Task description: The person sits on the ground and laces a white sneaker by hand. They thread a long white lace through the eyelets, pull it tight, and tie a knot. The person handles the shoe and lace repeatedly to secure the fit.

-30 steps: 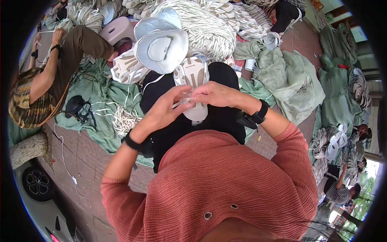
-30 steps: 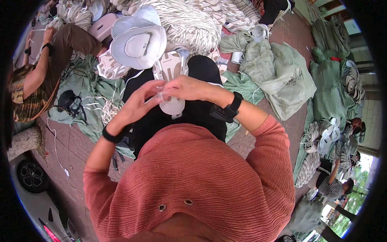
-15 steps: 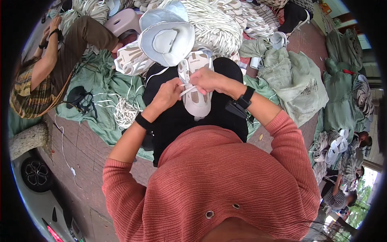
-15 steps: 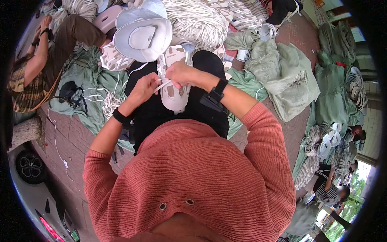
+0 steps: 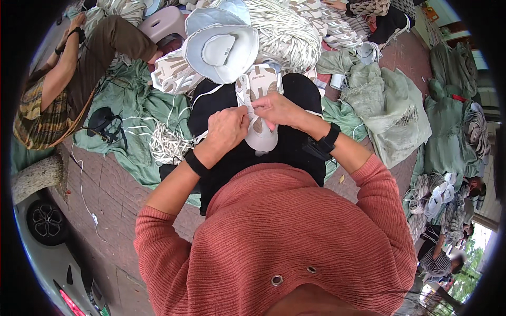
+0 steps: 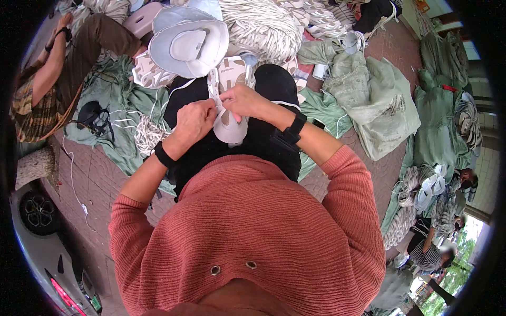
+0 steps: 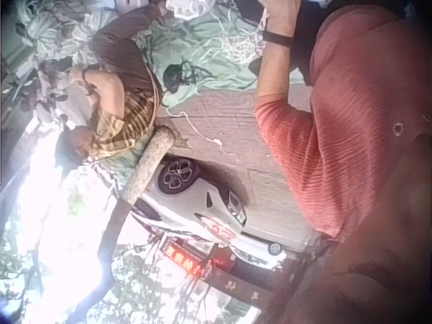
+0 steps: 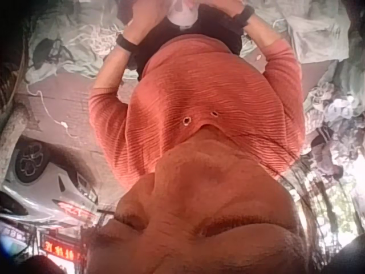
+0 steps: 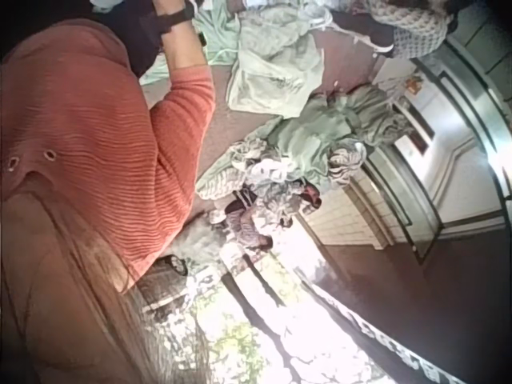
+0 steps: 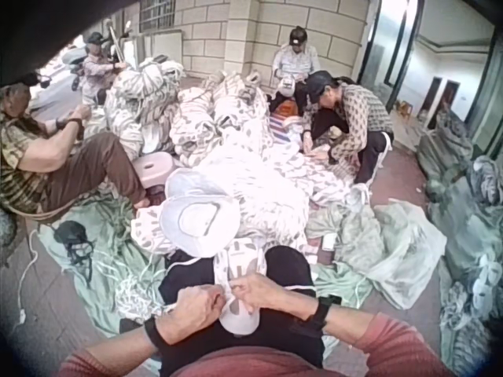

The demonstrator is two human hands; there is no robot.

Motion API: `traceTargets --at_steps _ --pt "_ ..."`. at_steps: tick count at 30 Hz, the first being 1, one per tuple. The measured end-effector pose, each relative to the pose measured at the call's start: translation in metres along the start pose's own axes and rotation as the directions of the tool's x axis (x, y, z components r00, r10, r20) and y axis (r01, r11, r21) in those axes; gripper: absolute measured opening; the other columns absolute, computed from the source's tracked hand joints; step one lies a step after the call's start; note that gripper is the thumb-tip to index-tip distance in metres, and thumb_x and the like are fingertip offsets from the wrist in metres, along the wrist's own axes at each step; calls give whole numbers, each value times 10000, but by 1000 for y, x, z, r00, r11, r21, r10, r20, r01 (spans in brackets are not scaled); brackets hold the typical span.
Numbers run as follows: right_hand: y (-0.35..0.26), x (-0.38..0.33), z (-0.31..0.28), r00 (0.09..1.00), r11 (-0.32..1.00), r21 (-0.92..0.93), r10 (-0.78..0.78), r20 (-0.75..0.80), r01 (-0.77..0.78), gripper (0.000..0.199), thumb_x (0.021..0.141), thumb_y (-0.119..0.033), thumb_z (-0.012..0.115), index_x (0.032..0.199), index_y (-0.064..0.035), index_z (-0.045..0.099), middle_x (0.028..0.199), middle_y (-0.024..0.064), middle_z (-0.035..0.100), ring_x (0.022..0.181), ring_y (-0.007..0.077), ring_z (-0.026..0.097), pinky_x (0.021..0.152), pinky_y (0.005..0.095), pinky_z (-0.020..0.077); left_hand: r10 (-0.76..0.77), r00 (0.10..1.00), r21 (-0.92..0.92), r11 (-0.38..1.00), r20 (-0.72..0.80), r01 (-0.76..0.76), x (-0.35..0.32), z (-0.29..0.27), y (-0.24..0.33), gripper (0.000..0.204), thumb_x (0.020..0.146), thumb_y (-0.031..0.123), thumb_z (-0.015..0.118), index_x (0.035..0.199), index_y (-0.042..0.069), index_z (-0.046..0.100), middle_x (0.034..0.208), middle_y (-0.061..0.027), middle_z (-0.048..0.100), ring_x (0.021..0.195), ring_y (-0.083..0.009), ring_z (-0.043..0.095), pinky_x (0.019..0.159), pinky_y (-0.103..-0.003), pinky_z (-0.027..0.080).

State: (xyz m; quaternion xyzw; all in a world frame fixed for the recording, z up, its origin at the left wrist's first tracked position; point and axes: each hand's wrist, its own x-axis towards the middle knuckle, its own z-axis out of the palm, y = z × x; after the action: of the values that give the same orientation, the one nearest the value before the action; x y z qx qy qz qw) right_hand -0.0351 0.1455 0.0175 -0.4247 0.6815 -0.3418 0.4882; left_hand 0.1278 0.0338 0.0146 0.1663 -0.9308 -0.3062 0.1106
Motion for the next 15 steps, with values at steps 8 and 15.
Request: traceTargets --at_steps 8,15 --pt "9 5 3 999 1000 19 9 41 -9 268 930 -86 481 1091 -28 688 611 -18 585 440 33 484 460 213 360 -398 842 -490 687 363 536 18 11 -9 178 840 148 558 724 35 632 627 -150 612 567 -310 623 528 -436 456" --pt "-5 -3 -8 990 952 -269 -140 31 143 188 869 -112 503 860 -63 685 590 79 600 521 178 596 509 310 441 -298 926 -91 941 231 325 14 0 -8 189 863 213 622 923 34 635 585 -148 537 521 -307 580 527 -406 453"
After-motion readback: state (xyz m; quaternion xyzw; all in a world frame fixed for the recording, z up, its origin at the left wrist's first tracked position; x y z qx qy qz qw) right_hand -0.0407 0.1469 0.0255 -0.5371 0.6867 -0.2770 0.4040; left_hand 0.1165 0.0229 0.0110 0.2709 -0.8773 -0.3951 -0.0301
